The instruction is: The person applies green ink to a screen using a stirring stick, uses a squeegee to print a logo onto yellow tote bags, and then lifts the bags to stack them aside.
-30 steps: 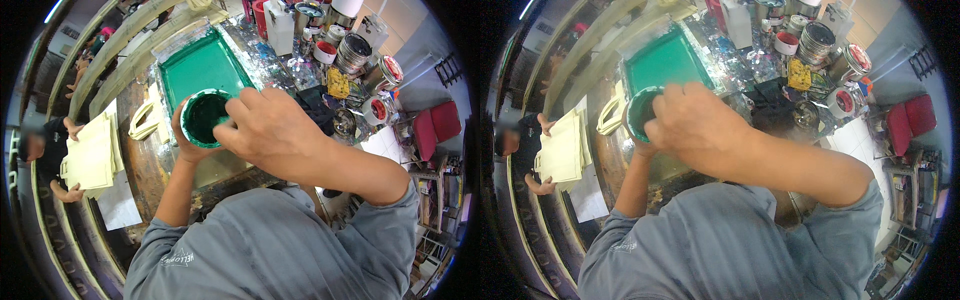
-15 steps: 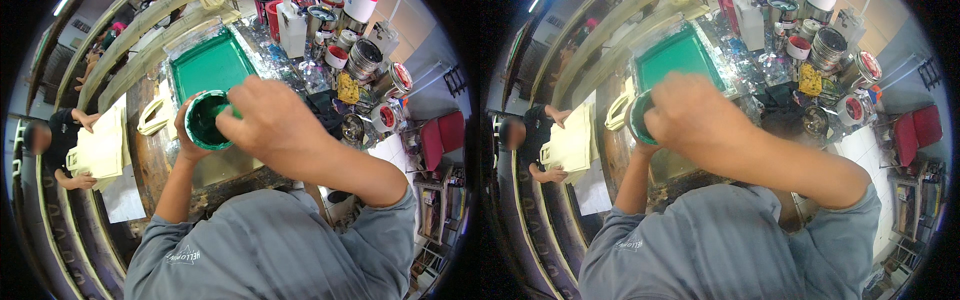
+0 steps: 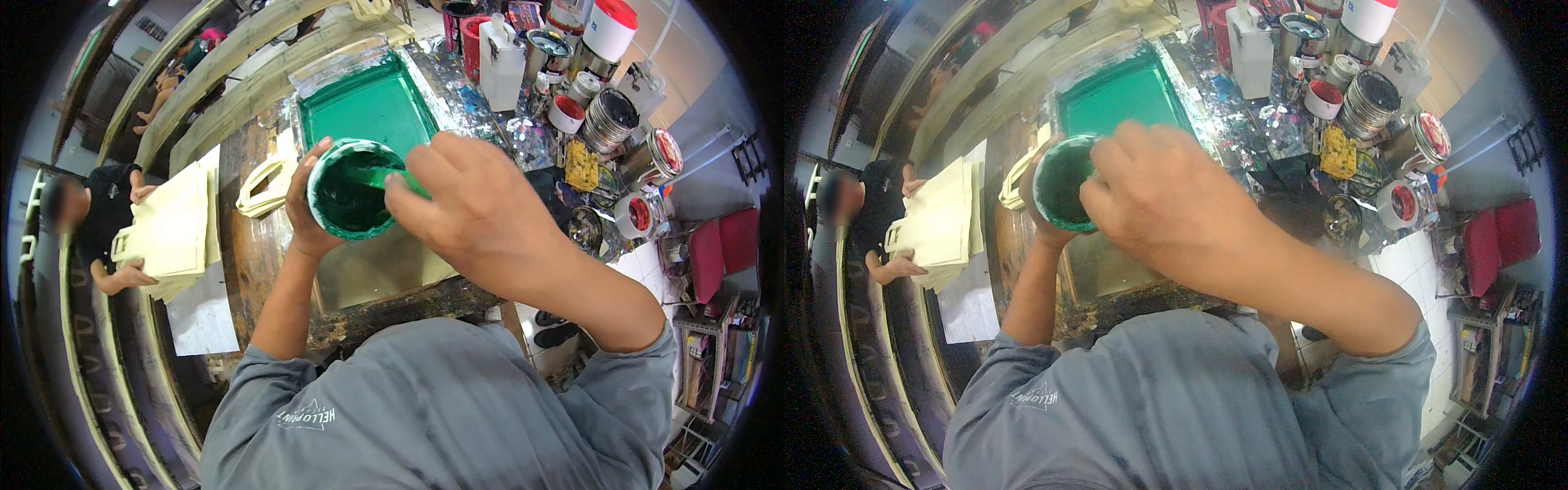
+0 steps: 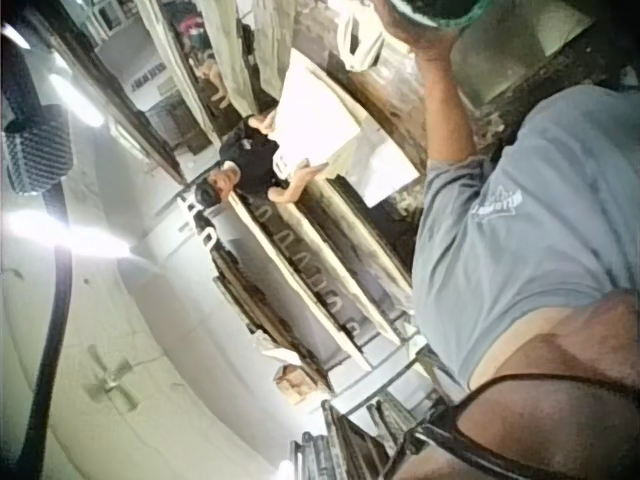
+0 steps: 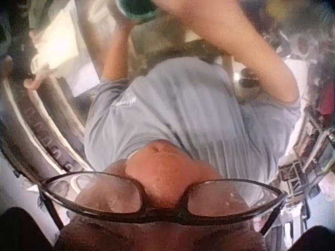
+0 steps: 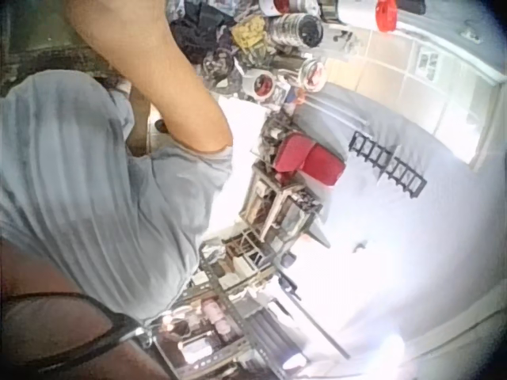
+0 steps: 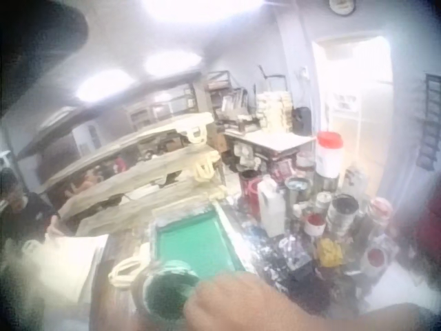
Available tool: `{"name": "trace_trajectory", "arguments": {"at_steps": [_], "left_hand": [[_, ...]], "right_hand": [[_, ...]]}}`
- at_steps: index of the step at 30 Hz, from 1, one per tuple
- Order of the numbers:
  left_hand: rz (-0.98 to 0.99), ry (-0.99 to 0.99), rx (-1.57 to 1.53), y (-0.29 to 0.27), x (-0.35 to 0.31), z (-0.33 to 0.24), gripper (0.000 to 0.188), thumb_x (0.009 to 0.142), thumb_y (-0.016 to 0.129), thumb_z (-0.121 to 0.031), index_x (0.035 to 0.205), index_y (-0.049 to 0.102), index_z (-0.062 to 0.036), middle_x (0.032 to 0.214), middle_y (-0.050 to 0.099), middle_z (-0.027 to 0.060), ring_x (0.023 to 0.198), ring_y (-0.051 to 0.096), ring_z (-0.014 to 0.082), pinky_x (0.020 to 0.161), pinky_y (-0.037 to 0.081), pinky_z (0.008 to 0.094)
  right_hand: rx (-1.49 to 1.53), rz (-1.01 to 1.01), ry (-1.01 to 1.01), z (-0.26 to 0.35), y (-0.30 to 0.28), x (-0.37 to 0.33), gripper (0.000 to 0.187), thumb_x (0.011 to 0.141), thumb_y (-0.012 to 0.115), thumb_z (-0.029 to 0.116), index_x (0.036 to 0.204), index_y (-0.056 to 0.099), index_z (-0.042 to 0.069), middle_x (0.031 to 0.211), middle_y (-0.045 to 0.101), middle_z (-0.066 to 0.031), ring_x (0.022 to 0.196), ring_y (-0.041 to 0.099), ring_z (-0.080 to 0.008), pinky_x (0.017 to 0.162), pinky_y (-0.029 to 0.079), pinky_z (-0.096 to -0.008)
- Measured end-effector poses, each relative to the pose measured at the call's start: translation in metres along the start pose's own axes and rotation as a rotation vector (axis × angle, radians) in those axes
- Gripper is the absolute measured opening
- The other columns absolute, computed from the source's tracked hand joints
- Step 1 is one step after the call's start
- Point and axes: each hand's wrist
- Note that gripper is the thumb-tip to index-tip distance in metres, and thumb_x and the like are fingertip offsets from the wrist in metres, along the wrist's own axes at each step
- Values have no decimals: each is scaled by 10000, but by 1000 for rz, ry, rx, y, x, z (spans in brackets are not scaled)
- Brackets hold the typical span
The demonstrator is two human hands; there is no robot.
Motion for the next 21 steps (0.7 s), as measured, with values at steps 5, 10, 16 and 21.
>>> {"name": "trace_trajectory", "arguments": {"at_steps": [5,10,16,21], "left_hand": [[-5,109,139,-9,3,14,1071,679,1018,-284,1536,404,-92,1452,615,258,1311,636,452,1107,520,549],[34,195,183,-11,25,4,974,710,984,-315,1502,459,-100,1439,642,222,1307,645,442,1107,518,554],[8,237,252,-16,28,20,933,715,967,-307,1488,489,-93,1458,637,192,1331,629,435,1129,511,542],[54,241,307,-14,23,28,919,714,954,-300,1483,501,-82,1467,633,177,1353,612,425,1144,505,539]], "right_hand": [[34,66,45,0,-3,-6,275,825,664,127,1089,665,50,926,534,-95,862,589,-281,710,488,-416],[-184,-16,51,-8,14,-1,310,840,669,122,1143,679,59,913,555,-93,824,599,-269,664,495,-401],[-364,118,121,1,37,0,226,833,695,139,1047,684,68,765,652,-87,689,687,-239,562,524,-358],[-75,351,386,-14,43,9,199,928,666,130,1105,693,45,790,716,-165,737,745,-318,589,560,-434]]}}
Point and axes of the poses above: each hand's wrist, its own x-axis towards the middle knuckle, its own y-axis out of the palm, z = x × y
